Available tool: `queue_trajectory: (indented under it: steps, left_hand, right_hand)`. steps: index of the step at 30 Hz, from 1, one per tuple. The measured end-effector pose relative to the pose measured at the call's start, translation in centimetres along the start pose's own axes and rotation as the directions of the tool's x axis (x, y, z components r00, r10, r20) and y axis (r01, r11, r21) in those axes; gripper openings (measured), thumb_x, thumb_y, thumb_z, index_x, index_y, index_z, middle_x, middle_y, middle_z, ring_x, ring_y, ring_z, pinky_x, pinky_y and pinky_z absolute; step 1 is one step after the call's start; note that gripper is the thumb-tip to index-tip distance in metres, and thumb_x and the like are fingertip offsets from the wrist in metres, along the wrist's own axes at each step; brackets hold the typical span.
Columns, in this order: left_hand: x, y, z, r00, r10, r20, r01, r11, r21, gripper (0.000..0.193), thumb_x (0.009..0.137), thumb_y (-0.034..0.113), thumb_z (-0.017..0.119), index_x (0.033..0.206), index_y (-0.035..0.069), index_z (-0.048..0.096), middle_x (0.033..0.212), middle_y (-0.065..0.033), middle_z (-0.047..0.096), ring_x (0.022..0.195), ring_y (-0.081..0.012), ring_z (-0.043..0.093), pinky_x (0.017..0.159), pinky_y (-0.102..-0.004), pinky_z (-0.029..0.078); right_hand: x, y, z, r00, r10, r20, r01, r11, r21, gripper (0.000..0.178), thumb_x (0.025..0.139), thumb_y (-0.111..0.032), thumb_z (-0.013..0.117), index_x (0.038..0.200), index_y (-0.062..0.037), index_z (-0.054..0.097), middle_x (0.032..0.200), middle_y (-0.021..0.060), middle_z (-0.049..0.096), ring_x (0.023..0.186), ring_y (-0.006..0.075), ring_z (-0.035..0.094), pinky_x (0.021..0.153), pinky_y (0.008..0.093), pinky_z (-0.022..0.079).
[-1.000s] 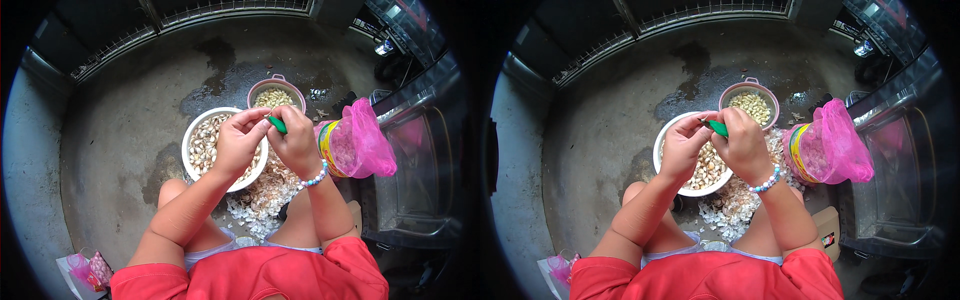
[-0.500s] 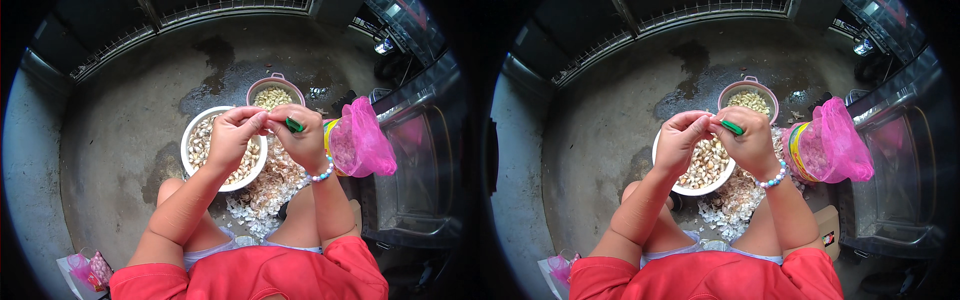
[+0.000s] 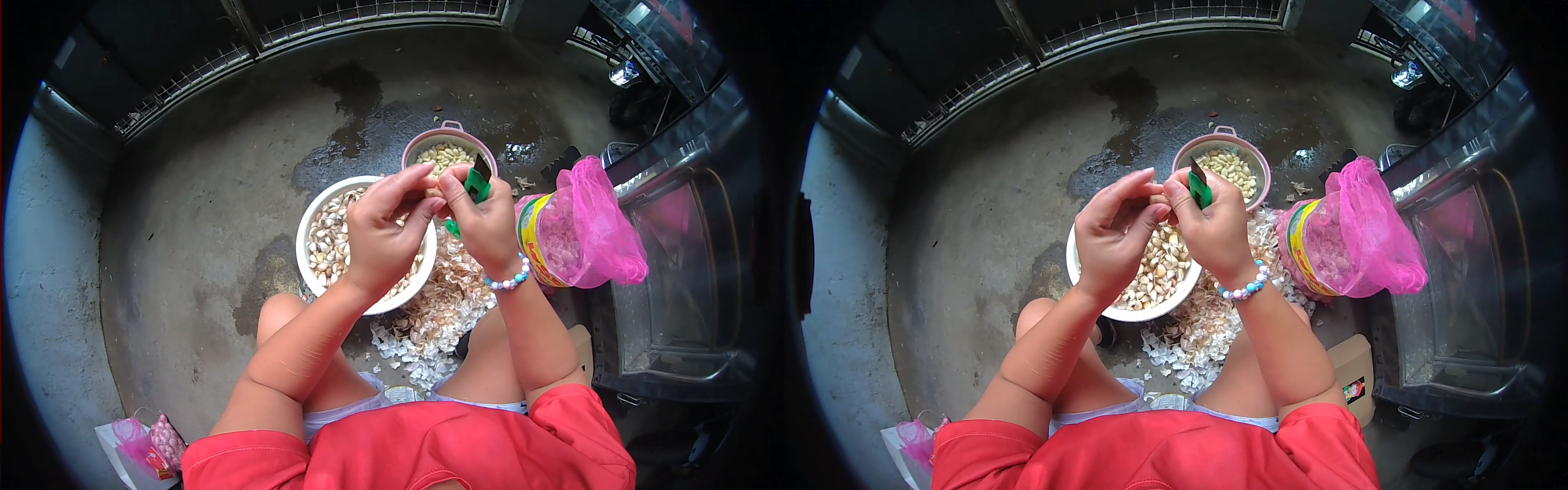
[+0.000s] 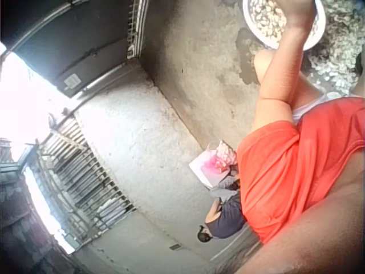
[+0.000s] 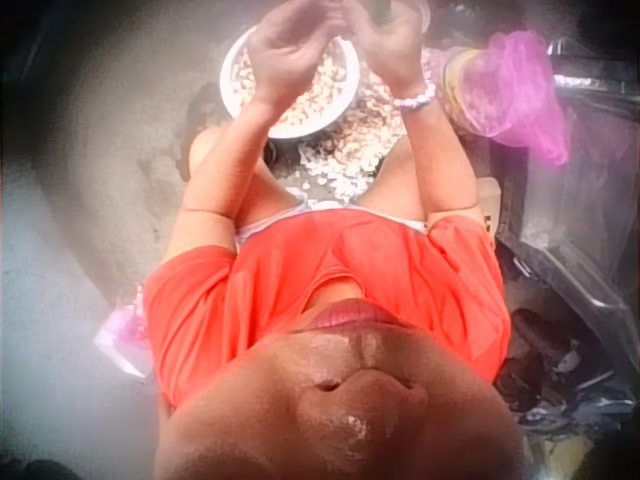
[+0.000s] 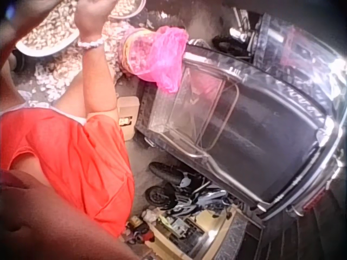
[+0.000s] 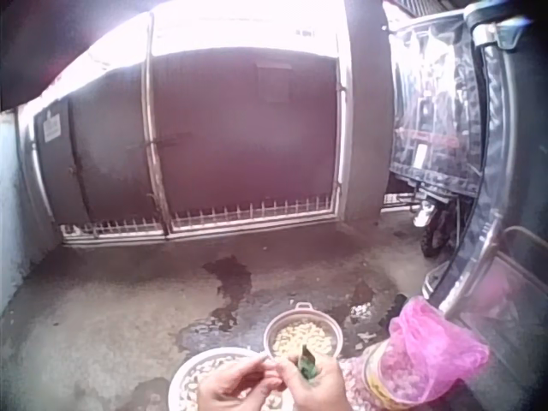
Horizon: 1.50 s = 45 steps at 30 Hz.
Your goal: The person peels garlic cloves by hand and with a small green knife, placing the skins on the ground and the peeled cloves into a pink bowl. They repeatedly reach into a white bowl to retrieve unpeeled garlic and occasionally shift the contents of the bowl by hand.
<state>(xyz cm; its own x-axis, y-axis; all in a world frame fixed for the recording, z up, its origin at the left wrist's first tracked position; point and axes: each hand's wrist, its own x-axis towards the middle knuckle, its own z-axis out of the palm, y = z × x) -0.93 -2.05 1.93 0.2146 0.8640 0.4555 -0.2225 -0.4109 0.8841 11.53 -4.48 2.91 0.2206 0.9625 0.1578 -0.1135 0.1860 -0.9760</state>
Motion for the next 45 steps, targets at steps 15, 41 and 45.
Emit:
queue_trajectory:
  steps: [15,41,45]
  left_hand:
    - [0.9,0.5,-1.6,0.990,0.045,0.135,-0.039,0.998,-0.046,0.012,0.074,-0.004,0.067,0.084,-0.003,0.062,0.088,-0.0094,0.061,0.081,-0.0129,0.061,0.072,-0.0224,0.051]
    - [0.6,-1.1,-1.2,0.863,-0.464,0.198,0.498,0.719,-0.485,0.024,0.082,0.006,0.063,0.104,-0.002,0.058,0.099,-0.0071,0.062,0.091,-0.0111,0.058,0.083,-0.0240,0.045]
    - [1.0,-0.7,-1.8,0.867,-0.442,0.228,0.494,0.822,-0.283,0.022,0.083,0.007,0.061,0.103,-0.002,0.059,0.097,-0.0069,0.063,0.090,-0.0108,0.058,0.083,-0.0236,0.045]
  right_hand:
    - [0.2,-0.9,-1.0,0.975,-0.112,0.194,0.144,0.976,-0.163,0.011,0.086,-0.010,0.056,0.081,0.0002,0.058,0.064,-0.0004,0.055,0.056,0.0055,0.050,0.051,0.0198,0.040]
    - [0.3,-0.5,-1.1,0.996,-0.021,0.088,0.033,0.990,-0.134,0.007,0.082,-0.008,0.061,0.081,-0.0011,0.060,0.068,-0.0014,0.057,0.060,0.0029,0.050,0.053,0.0191,0.039]
    - [0.6,-0.4,-1.8,0.996,0.005,0.088,0.003,0.995,-0.098,0.009,0.085,-0.010,0.059,0.083,-0.0013,0.058,0.068,-0.0018,0.056,0.060,0.0030,0.050,0.053,0.0189,0.039]
